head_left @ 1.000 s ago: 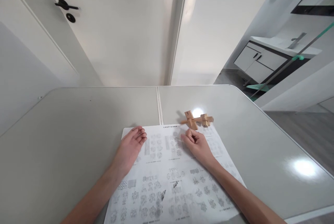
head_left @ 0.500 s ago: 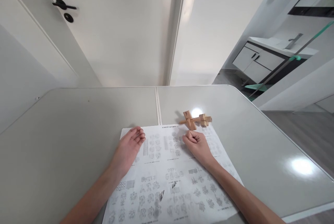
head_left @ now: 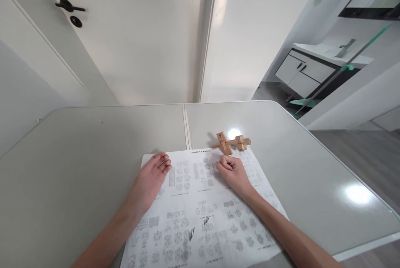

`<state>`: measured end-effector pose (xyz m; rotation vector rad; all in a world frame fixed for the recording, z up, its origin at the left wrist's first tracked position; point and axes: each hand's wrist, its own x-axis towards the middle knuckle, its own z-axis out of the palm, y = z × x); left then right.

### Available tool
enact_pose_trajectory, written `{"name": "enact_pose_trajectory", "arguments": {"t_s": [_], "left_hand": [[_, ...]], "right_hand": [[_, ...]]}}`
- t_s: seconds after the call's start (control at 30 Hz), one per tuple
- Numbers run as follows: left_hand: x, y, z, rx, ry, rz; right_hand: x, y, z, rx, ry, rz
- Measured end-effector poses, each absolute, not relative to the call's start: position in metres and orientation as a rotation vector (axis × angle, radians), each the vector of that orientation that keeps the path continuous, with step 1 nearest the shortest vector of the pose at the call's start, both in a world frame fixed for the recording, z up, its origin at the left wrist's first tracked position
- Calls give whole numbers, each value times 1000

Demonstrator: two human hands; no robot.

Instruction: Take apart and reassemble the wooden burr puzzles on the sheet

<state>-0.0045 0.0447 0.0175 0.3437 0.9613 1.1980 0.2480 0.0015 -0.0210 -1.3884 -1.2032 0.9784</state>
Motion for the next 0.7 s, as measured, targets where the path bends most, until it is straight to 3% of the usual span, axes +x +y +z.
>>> {"name": "enact_pose_trajectory", "arguments": {"t_s": [0.43, 0.7], "left_hand": [[-7, 48, 10, 346, 925, 1207], [-9, 50, 11, 341, 920, 1196]], "right_hand": [[248, 3, -16, -1372, -1225, 859], [285, 8, -3, -1371, -1090, 448]]}}
